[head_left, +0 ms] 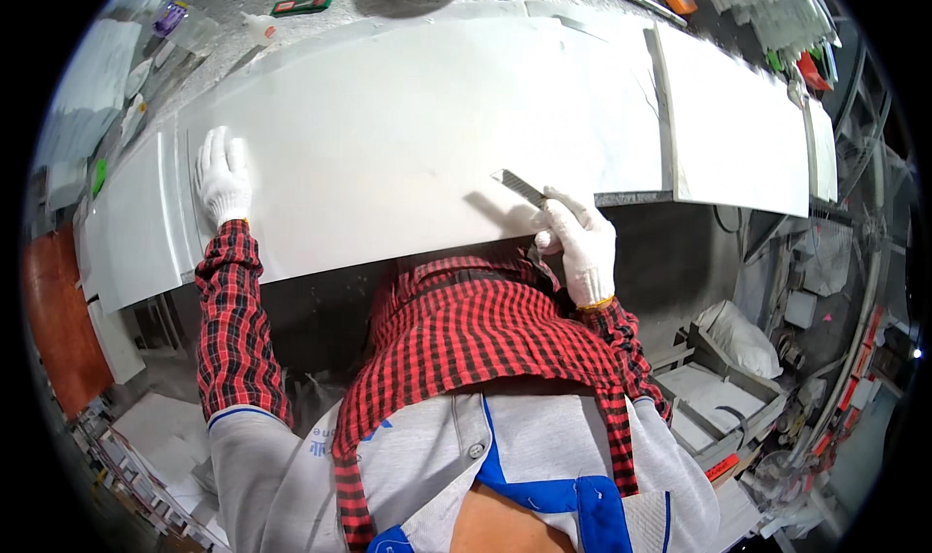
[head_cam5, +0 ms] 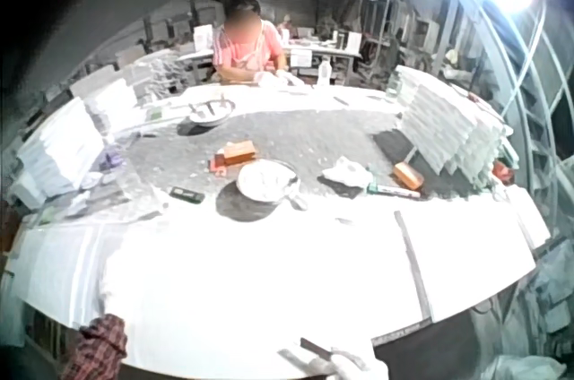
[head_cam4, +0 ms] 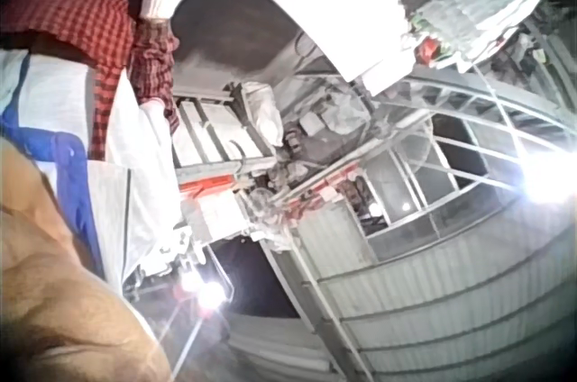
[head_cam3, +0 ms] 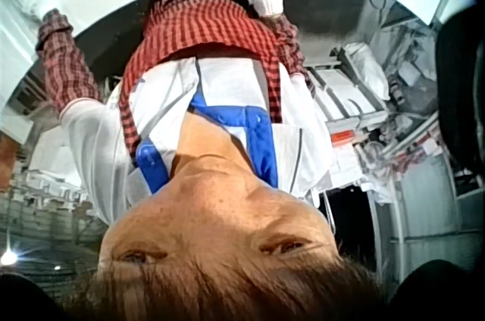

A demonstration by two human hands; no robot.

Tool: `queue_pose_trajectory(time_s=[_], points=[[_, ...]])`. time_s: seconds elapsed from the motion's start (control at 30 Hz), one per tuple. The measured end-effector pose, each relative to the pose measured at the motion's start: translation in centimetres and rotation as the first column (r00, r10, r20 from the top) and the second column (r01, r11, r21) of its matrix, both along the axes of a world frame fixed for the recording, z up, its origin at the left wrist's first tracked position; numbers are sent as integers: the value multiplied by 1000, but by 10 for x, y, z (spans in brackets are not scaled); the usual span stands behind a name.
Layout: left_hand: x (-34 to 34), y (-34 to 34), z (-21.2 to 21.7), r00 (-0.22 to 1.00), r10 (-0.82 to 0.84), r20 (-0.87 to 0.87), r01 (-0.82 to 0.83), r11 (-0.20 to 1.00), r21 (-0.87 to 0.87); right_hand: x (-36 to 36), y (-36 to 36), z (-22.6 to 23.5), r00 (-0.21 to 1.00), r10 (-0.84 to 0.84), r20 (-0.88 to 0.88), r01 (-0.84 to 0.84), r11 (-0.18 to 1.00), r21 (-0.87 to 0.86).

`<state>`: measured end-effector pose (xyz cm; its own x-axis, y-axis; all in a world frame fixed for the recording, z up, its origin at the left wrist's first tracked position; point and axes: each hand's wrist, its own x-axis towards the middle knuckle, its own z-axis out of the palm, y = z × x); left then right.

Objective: The person scrapes the surface of a white rectangular panel with a utility knife, then lifts and carries it to a nearby rack. The person returns to the workbench, places another panel on the surface, and continues scraping it with the knife.

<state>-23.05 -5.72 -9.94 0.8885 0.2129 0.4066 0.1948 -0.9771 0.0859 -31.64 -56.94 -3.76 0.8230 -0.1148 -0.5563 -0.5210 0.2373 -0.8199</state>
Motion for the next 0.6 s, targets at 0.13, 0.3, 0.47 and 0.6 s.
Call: queue_pose_trajectory(time_s=[0.13,0.3,0.47,0.6], points=[[-2,2,-3,1000,12,24,-12,1000,10,48,5,10,997,50,67,-50,999,5],[-3,-10,7,997,-7,73,3,999,46,137,26,11,956,97,277,-90,995,-36],[-2,-22,19,998,30,63,-25,997,-66,248,61,5,908,74,414,-82,997,3],[-2,-26,21,998,33,54,-27,995,-100,302,73,3,692,520,501,189,540,-820]])
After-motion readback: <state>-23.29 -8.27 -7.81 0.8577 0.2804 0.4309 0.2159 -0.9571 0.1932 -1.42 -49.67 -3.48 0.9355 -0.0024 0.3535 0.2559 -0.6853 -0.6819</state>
